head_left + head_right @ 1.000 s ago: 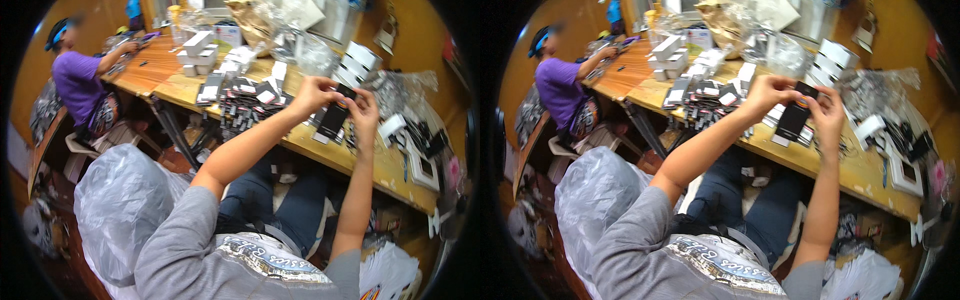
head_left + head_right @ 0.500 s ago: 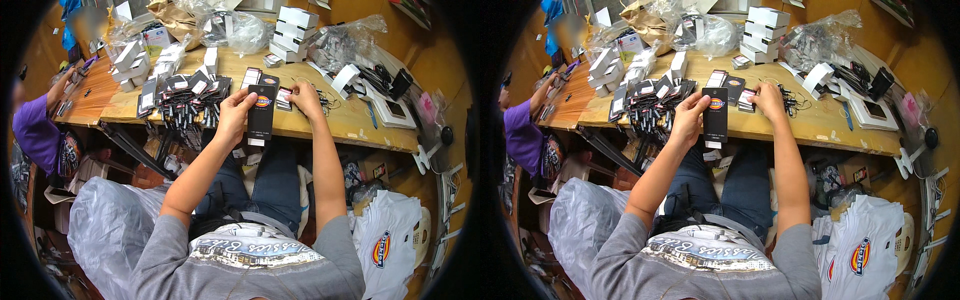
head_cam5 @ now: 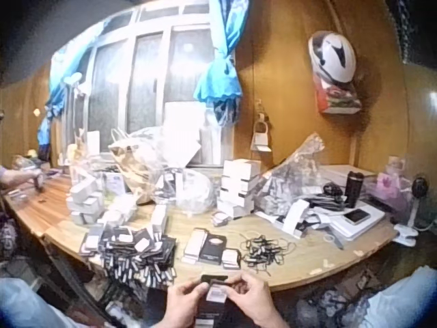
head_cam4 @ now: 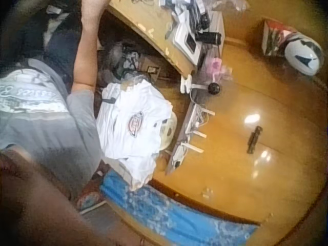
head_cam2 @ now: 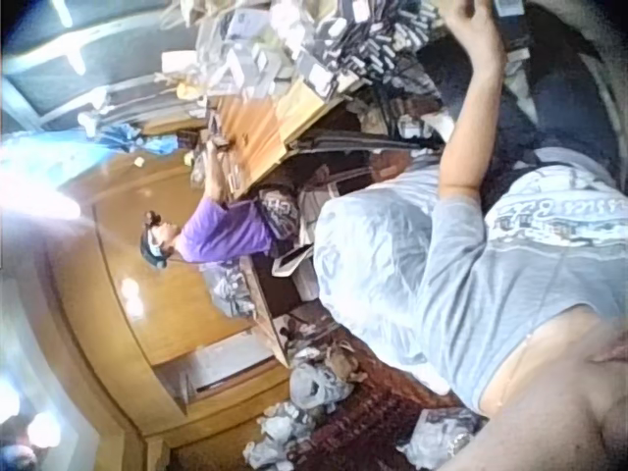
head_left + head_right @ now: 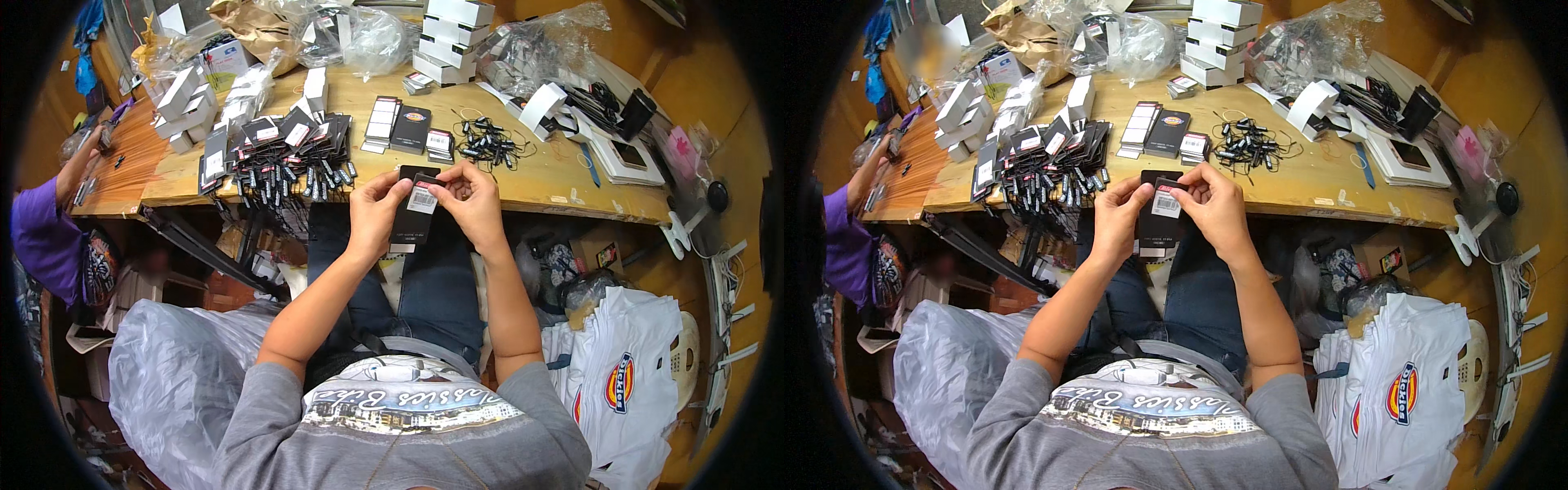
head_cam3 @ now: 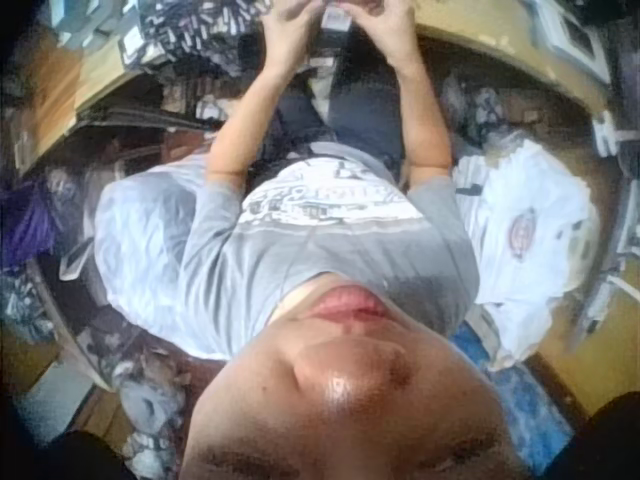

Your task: The person sits at a cluttered workbench and repeatedly picks up small black rectangular tags and black cords. They thread the cords through the tags and place the assembled items into a pile on the table.

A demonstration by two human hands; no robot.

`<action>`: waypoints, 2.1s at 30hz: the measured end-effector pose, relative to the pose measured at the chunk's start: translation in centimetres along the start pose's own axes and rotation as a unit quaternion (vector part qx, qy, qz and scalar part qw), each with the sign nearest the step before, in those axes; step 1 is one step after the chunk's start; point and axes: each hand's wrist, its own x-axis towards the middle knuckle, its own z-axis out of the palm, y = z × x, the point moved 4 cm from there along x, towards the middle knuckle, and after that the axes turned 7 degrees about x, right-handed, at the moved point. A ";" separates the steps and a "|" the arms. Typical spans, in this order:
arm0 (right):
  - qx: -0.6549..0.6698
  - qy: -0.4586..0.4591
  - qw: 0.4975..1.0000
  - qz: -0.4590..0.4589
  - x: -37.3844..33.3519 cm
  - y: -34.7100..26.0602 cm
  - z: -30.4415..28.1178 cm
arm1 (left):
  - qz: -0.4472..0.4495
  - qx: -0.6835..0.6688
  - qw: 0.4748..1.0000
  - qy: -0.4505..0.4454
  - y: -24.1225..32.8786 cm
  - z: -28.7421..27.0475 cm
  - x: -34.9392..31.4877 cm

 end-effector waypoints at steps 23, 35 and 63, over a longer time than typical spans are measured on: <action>0.155 0.043 0.959 0.235 15.8 5.7 -8.8 | -0.015 0.053 0.996 -0.067 1.3 -0.5 -1.5; 0.386 -0.124 0.903 0.139 9.2 -1.2 -4.5 | 0.093 0.076 0.983 -0.139 5.2 4.1 2.3; 0.147 0.102 0.982 -0.053 -4.2 -4.8 -4.8 | 0.089 -0.008 0.976 -0.198 2.4 -1.1 -3.3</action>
